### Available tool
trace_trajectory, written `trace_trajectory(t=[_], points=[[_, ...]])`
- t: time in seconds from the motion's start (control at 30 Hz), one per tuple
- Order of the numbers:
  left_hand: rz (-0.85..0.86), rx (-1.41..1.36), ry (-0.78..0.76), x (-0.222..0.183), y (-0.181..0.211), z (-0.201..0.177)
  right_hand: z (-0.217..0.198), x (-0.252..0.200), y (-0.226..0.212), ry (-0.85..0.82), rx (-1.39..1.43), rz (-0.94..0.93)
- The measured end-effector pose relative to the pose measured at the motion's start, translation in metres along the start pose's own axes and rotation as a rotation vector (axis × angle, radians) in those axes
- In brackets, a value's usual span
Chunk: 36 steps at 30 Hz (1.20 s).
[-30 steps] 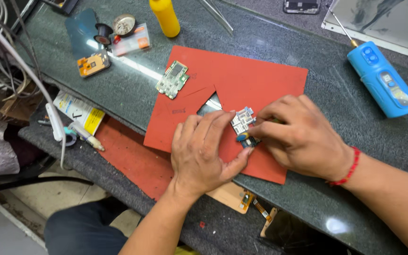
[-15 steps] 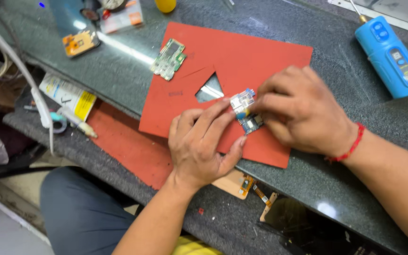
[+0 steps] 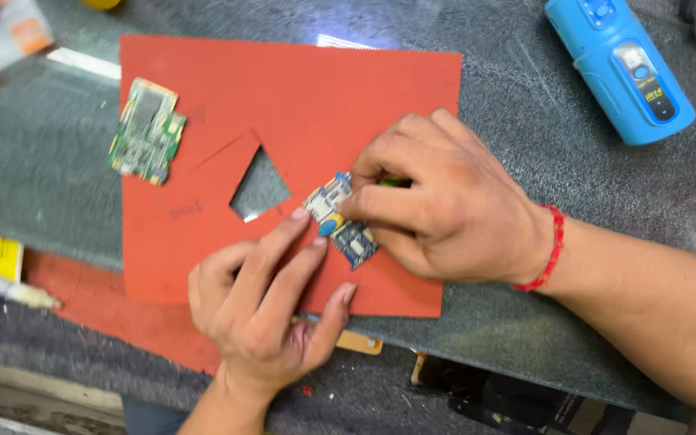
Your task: The person cleans a mobile phone circuit board using a brush and handles various internal components on a workbench.
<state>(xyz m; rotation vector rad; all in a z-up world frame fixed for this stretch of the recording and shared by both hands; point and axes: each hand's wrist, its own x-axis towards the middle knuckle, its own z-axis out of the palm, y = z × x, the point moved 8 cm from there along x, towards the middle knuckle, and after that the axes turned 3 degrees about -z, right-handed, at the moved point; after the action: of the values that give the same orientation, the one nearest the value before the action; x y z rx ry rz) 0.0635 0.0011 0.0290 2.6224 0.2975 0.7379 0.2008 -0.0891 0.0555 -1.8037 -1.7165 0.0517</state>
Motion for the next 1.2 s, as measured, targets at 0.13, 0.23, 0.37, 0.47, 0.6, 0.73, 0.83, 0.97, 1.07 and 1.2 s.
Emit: trace_trajectory(t=[0.13, 0.23, 0.37, 0.47, 0.6, 0.73, 0.83, 0.97, 1.07, 1.2], points=[[-0.018, -0.010, -0.031, 0.001, -0.002, 0.003, -0.007, 0.005, 0.009, -0.008, -0.091, 0.020], [-0.024, -0.014, -0.020, 0.001, -0.005, 0.003, -0.004, 0.010, 0.003, -0.059, -0.064, -0.061], [-0.117, -0.019, -0.116, 0.014, -0.007, 0.000, -0.004, 0.010, 0.014, -0.038, -0.043, 0.046], [-0.038, 0.030, -0.276, 0.040, -0.010, 0.003, -0.003, 0.018, 0.008, -0.042, -0.009, -0.036], [0.130, 0.092, -0.405, 0.051, -0.010, 0.009, -0.006, 0.019, 0.015, -0.010, -0.019, 0.016], [0.212, 0.086, -0.376, 0.050, -0.023, 0.021, -0.007, 0.013, 0.022, -0.009, -0.043, 0.054], [0.228, 0.098, -0.250, 0.036, -0.031, 0.033, -0.008, 0.012, 0.026, -0.011, 0.034, 0.038], [0.211, 0.059, -0.320, 0.019, -0.041, 0.029, -0.010, 0.009, 0.027, -0.046, 0.117, 0.008], [0.333, 0.065, -0.176, 0.027, -0.041, 0.042, -0.013, 0.021, 0.030, -0.094, 0.108, -0.037], [0.170, 0.026, -0.375, 0.034, -0.034, 0.024, -0.007, 0.019, 0.023, -0.057, 0.053, -0.058]])
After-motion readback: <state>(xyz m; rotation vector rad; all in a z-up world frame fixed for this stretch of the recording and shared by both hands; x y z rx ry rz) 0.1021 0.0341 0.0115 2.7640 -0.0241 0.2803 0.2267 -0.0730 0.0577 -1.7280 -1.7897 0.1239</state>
